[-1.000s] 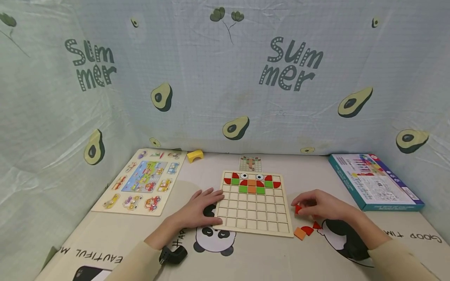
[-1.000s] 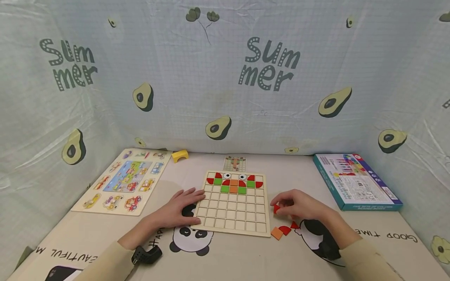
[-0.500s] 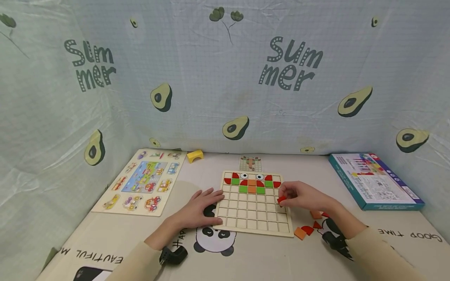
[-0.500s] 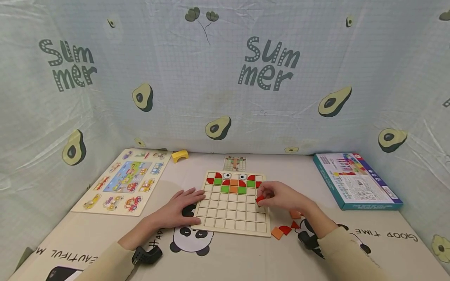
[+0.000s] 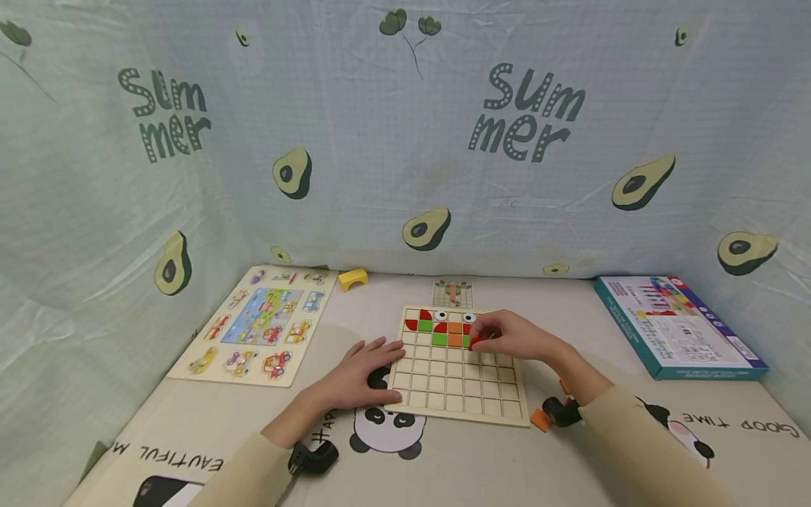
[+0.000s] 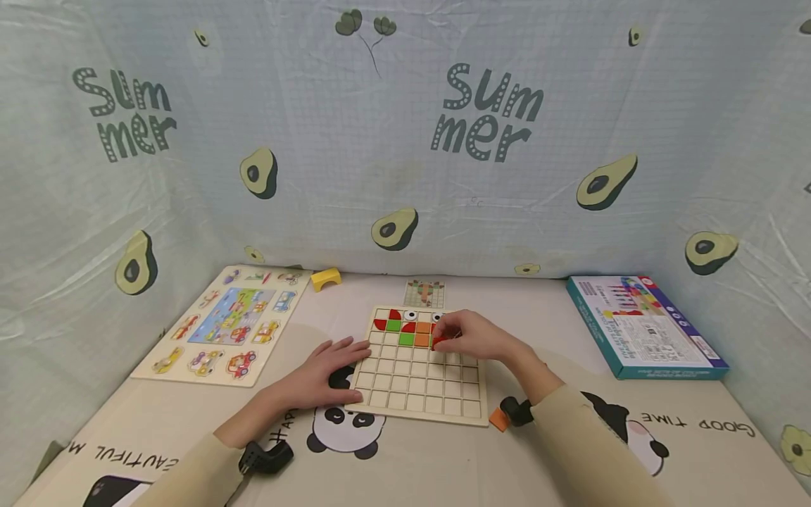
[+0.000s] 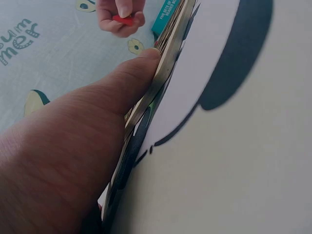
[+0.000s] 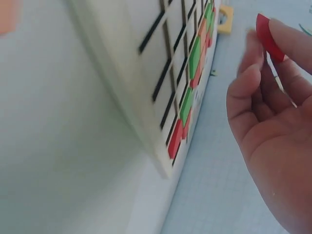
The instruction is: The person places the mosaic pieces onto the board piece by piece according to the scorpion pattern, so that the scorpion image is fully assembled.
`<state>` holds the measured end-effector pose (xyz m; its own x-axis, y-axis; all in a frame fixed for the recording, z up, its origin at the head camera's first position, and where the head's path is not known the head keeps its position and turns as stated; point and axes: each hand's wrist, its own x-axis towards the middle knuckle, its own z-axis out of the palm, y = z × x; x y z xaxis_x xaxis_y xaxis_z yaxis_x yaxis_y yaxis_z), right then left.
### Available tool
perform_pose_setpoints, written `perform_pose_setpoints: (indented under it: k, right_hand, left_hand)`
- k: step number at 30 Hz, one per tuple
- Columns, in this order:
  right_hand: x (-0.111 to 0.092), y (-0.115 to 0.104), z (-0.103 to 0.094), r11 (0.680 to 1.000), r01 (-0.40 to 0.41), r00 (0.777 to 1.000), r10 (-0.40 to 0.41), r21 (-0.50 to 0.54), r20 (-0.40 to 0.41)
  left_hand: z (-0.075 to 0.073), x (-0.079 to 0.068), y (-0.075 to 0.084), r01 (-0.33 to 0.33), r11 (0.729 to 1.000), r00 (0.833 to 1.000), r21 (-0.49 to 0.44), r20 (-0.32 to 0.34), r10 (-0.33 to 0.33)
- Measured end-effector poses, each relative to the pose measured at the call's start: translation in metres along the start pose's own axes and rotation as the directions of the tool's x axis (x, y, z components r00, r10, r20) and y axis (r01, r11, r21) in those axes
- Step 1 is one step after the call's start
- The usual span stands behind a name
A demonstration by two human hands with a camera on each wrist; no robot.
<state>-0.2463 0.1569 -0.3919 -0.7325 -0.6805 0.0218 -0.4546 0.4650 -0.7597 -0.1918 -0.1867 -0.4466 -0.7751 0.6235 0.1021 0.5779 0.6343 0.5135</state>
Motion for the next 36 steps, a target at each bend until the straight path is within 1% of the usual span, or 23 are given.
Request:
perform_pose_setpoints:
  k: [4, 11, 17, 21, 31, 36]
  right_hand:
    - [0.008, -0.003, 0.001, 1.0, 0.017, 1.0, -0.017, -0.013, -0.02]
    - [0.021, -0.005, 0.007, 1.0, 0.009, 1.0, -0.01, -0.014, -0.007]
    - [0.027, -0.012, 0.006, 1.0, -0.019, 0.999, 0.019, -0.002, -0.031]
    - [0.029, -0.008, 0.007, 1.0, -0.028, 0.999, 0.029, 0.012, -0.032]
    - [0.042, -0.007, 0.015, 0.995, -0.104, 0.994, 0.104, -0.006, -0.039]
    - [0.045, -0.008, 0.017, 0.994, -0.104, 0.994, 0.103, -0.021, -0.037]
  left_hand:
    - [0.0, 0.0, -0.001, -0.005, 1.0, 1.0, 0.0, -0.003, 0.005]
    - [0.0, -0.003, -0.004, 0.002, 1.0, 1.0, 0.006, -0.001, -0.002]
    - [-0.003, -0.001, -0.002, 0.011, 1.0, 1.0, 0.01, -0.002, -0.011]
    - [-0.002, 0.0, 0.0, 0.007, 1.0, 1.0, 0.008, 0.011, -0.007]
    - [-0.002, 0.002, -0.003, 0.001, 1.0, 1.0, 0.023, 0.018, -0.001]
    - [-0.003, 0.004, -0.004, 0.004, 1.0, 1.0, 0.026, 0.025, -0.005]
